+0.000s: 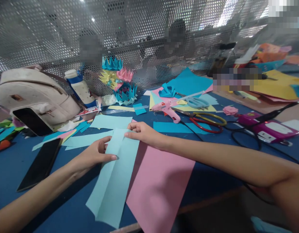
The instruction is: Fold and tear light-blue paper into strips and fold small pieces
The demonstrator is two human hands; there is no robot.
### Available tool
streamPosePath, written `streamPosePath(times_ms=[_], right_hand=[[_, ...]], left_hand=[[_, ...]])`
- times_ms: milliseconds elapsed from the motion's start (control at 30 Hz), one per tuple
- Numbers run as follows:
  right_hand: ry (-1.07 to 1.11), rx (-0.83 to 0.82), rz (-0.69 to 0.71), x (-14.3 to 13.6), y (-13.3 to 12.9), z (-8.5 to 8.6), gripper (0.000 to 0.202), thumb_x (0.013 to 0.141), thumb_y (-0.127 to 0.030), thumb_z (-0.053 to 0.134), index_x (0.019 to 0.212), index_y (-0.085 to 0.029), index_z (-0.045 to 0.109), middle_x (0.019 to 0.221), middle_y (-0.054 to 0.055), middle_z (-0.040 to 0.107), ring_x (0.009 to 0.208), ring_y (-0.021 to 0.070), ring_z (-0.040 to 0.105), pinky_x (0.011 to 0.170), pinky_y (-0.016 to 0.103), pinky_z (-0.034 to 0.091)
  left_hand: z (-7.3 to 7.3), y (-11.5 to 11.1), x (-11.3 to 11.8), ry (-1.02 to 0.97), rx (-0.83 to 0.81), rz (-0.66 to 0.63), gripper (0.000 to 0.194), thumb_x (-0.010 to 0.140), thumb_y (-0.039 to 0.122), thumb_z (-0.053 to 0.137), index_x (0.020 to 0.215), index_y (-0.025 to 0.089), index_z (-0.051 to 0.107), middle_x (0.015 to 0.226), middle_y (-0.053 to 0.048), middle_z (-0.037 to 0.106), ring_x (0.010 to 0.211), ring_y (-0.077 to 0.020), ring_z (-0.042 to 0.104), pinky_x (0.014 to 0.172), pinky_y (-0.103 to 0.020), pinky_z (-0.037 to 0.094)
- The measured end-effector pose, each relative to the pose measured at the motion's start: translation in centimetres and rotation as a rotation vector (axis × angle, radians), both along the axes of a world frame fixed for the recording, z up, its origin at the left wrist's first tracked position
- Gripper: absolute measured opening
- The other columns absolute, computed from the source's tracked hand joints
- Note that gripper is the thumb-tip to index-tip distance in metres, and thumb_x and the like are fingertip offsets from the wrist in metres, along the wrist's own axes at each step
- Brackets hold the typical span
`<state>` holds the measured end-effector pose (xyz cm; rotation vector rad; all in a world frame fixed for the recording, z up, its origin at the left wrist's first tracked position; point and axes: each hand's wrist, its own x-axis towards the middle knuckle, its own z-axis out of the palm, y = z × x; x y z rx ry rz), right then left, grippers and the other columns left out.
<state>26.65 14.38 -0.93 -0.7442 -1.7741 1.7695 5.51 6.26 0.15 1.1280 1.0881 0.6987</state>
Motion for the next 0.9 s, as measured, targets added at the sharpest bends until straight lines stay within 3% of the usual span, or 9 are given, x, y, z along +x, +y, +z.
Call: streamPosePath(times_ms=[167, 267, 433, 533, 600, 667, 733, 833, 900], right_hand=[[-0.041, -0.038, -0.001, 0.2, 0.2, -0.1, 0.039, 0.078, -0.05, 0.069, 0.072, -0.015, 0.053, 0.063, -0.002, 0.052, 0.054, 0.0085, 0.046, 0.05, 0.021, 0.034], [-0.048, -0.067, -0.007, 0.3, 0.6, 0.2, 0.045, 0.083, -0.057, 0.059, 0.068, -0.014, 0.055, 0.059, -0.003, 0.047, 0.048, 0.0069, 0.039, 0.043, 0.021, 0.028], [-0.089, -0.051, 0.169, 0.7, 0.8, 1.5, 0.04, 0.079, -0.053, 0.068, 0.088, -0.015, 0.059, 0.073, -0.001, 0.051, 0.058, 0.0068, 0.044, 0.048, 0.018, 0.031], [-0.159, 0.079, 0.211, 0.7, 0.4, 2.6, 0.046, 0.085, -0.06, 0.055, 0.081, -0.015, 0.057, 0.071, -0.001, 0.047, 0.058, 0.0082, 0.043, 0.049, 0.02, 0.033], [-0.274, 0.276, 0.213, 0.6, 0.1, 3.3, 0.045, 0.084, -0.059, 0.057, 0.074, -0.015, 0.056, 0.067, -0.002, 0.045, 0.056, 0.0085, 0.04, 0.047, 0.021, 0.031], [-0.395, 0.49, 0.201, 0.6, -0.2, 3.9, 0.036, 0.079, -0.049, 0.066, 0.07, -0.015, 0.058, 0.062, -0.003, 0.045, 0.057, 0.0089, 0.039, 0.048, 0.022, 0.028], [-0.443, 0.605, 0.191, 0.7, -0.3, 4.1, 0.027, 0.077, -0.039, 0.069, 0.07, -0.015, 0.061, 0.061, -0.003, 0.047, 0.059, 0.0095, 0.041, 0.05, 0.022, 0.028], [-0.432, 0.564, 0.163, 1.5, -0.1, 3.8, 0.022, 0.079, -0.035, 0.066, 0.071, -0.015, 0.061, 0.063, -0.003, 0.05, 0.059, 0.0097, 0.041, 0.051, 0.023, 0.03], [-0.426, 0.487, 0.12, 2.4, 0.2, 3.2, 0.022, 0.079, -0.035, 0.065, 0.071, -0.016, 0.058, 0.065, -0.003, 0.049, 0.058, 0.0098, 0.042, 0.051, 0.023, 0.03]], left_hand=[[0.8, 0.7, -1.1, 0.316, 0.199, 0.027, 0.057, 0.067, 0.027, 0.078, 0.118, 0.018, 0.053, 0.106, -0.009, 0.068, 0.091, -0.0255, 0.065, 0.076, -0.034, 0.05], [1.3, 0.9, -1.5, 0.479, 0.371, 0.001, 0.042, 0.072, 0.029, 0.073, 0.111, 0.018, 0.061, 0.11, -0.008, 0.067, 0.095, -0.025, 0.062, 0.078, -0.033, 0.048], [1.2, 0.4, -1.3, 0.562, 0.517, -0.14, 0.023, 0.079, 0.029, 0.065, 0.1, 0.019, 0.066, 0.093, -0.004, 0.067, 0.081, -0.0206, 0.057, 0.068, -0.028, 0.041], [1.0, 0.4, -1.0, 0.631, 0.569, -0.144, 0.02, 0.079, 0.031, 0.065, 0.094, 0.018, 0.066, 0.083, -0.002, 0.063, 0.072, -0.018, 0.052, 0.063, -0.027, 0.036], [0.9, 0.5, -1.0, 0.632, 0.585, -0.16, 0.018, 0.079, 0.032, 0.066, 0.09, 0.017, 0.065, 0.078, 0.0, 0.06, 0.069, -0.0164, 0.049, 0.06, -0.025, 0.034], [0.9, 0.5, -1.0, 0.62, 0.564, -0.167, 0.025, 0.078, 0.034, 0.068, 0.097, 0.018, 0.064, 0.077, 0.001, 0.059, 0.068, -0.0159, 0.05, 0.059, -0.024, 0.035], [0.9, 0.4, -1.1, 0.592, 0.492, -0.185, 0.046, 0.074, 0.037, 0.072, 0.115, 0.02, 0.059, 0.08, 0.0, 0.063, 0.07, -0.0175, 0.054, 0.061, -0.025, 0.038], [0.9, -0.2, -1.6, 0.62, 0.406, -0.206, 0.081, 0.062, 0.041, 0.082, 0.134, 0.025, 0.048, 0.103, -0.006, 0.067, 0.088, -0.0252, 0.061, 0.071, -0.03, 0.044], [0.9, -0.7, -2.0, 0.683, 0.4, -0.184, 0.087, 0.058, 0.042, 0.084, 0.136, 0.027, 0.048, 0.121, -0.01, 0.063, 0.104, -0.0309, 0.058, 0.081, -0.035, 0.045]])
